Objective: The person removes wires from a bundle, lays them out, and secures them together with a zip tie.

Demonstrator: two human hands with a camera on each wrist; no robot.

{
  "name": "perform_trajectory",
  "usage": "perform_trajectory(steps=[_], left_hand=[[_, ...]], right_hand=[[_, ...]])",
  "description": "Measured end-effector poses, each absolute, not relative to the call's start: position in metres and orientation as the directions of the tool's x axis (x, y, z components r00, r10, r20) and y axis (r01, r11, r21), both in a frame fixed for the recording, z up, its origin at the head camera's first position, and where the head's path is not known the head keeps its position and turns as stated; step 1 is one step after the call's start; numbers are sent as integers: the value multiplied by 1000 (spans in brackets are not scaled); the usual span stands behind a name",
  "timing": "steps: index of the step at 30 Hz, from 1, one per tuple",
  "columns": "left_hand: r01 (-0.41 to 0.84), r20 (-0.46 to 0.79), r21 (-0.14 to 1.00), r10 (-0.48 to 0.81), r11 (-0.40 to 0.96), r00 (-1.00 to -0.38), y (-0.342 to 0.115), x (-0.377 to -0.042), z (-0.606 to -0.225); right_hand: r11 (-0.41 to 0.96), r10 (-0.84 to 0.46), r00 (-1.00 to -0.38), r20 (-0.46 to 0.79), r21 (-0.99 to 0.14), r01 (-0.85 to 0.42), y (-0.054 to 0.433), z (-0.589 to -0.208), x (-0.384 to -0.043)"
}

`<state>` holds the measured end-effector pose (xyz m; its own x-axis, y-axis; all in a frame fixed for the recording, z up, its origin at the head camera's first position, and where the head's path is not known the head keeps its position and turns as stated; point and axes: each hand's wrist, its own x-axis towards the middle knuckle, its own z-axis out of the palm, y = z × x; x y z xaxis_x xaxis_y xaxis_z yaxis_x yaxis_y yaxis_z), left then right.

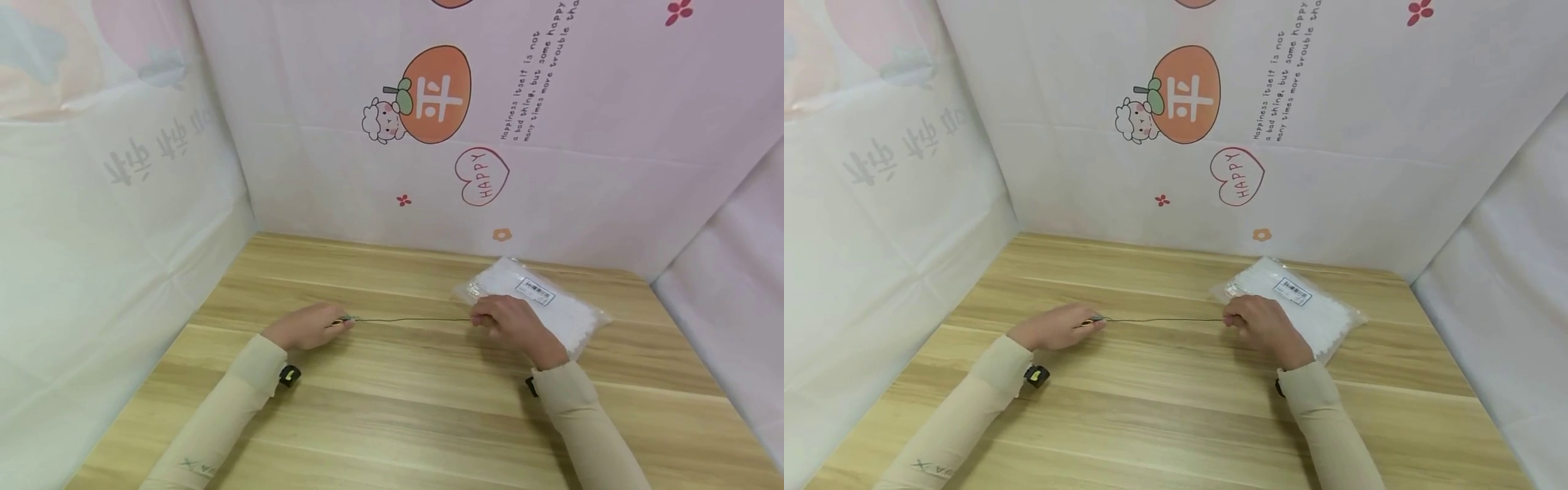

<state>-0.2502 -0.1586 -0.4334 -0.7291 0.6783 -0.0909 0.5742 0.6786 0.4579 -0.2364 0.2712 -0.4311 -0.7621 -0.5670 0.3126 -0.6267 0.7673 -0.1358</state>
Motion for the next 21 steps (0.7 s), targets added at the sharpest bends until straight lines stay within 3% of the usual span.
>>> perform_trajectory(steps=[6,10,14,21], left_hand=[[500,-122,527,643,687,-756,-176,-250,-433],[533,-115,504,664,680,-739,-187,-251,-433],[568,-97,481,684,668,-723,-192,-253,-431],[518,-122,499,649,694,-751,-201,-255,-430]], right_hand=[[779,-548,-780,302,-153,-607,280,-431,-234],[785,-547,-788,282,-156,-600,285,-431,-234],[756,-570,-767,294,-176,-630,284,-427,-236],[689,-648,-710,277,-185,-701,277,-425,-238]])
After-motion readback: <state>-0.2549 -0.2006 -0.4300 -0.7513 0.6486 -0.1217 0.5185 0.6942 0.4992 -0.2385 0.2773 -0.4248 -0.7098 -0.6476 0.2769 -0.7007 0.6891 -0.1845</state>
